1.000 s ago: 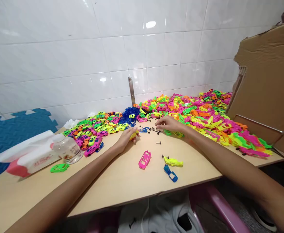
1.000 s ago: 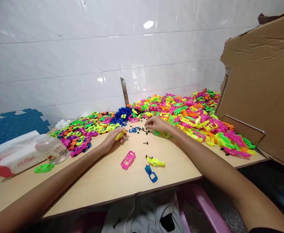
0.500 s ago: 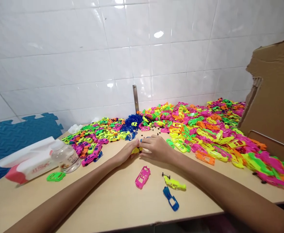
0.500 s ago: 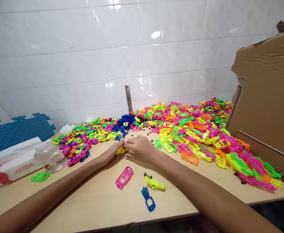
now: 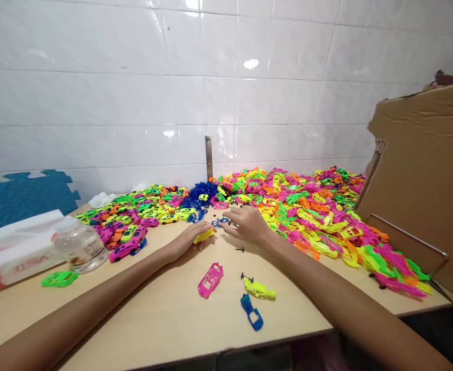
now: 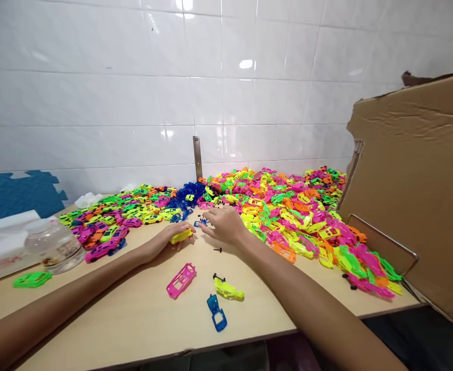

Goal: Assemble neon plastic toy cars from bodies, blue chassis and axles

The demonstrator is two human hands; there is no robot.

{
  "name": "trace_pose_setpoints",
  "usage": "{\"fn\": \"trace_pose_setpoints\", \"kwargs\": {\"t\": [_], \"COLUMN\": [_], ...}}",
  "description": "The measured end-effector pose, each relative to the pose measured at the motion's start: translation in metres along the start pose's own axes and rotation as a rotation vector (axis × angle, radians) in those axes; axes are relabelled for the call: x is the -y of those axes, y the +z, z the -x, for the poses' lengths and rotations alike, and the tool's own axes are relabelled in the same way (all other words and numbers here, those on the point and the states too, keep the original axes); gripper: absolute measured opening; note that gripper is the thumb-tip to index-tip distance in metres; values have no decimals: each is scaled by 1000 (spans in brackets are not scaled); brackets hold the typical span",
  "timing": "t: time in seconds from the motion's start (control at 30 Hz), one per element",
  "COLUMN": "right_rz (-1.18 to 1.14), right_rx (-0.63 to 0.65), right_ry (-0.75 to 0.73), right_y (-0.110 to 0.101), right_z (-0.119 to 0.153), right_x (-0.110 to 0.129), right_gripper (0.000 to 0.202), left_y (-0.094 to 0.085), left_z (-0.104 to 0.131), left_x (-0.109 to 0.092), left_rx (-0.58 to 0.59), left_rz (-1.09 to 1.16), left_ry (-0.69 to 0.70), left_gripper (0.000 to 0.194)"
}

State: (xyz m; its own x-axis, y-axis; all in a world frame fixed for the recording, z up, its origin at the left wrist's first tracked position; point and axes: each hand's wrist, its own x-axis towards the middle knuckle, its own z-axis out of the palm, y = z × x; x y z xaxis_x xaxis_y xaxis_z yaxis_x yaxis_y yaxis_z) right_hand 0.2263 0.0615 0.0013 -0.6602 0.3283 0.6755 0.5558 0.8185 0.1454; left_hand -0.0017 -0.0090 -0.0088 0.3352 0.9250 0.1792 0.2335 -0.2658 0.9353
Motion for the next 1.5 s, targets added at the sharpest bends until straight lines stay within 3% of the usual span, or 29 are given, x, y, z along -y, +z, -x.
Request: {"fn": "trace_pose_setpoints", "kwargs": {"t": [0.2,0.33,0.43,0.57,0.73,0.87,1.0,1.13,1.33,1.5], "right_rz": [12,14,-109,-385,-608,-695,-714,-747,-849,-894], "right_rx": [44,109,176,343,627,730,624,394,58,-27], "right_ry": [182,216,273,341,307,291,319,341,407,431], "right_y": [-11,-8,-6,-16,-38,-40,-28,-15,11,35], "right_z": [8,15,16,13,17,20,16,8,-19,-44], "right_x": [-50,-57,-55,-60,-75,-80,-71,-50,-19,0], "right_gripper": [34,41,47,25,35,38,35,33,31,19], "left_y": [2,4,4,2,2,2,-6,-10,-2,0], "left_z": [1,2,2,1,0,-1,-6,-15,-35,-44], "left_x": [3,2,0,3,7,8,12,17,23,27], "left_rx": [33,42,41,43,45,2,-131,-225,-303,-380], "left_rz": [23,65,53,11,34,168,329,445,471,497], "left_ry": [-11,-7,-22,-7,-8,-10,-21,-27,-17,28], "left_gripper": [39,40,41,42,40,37,27,24,22,23]}}
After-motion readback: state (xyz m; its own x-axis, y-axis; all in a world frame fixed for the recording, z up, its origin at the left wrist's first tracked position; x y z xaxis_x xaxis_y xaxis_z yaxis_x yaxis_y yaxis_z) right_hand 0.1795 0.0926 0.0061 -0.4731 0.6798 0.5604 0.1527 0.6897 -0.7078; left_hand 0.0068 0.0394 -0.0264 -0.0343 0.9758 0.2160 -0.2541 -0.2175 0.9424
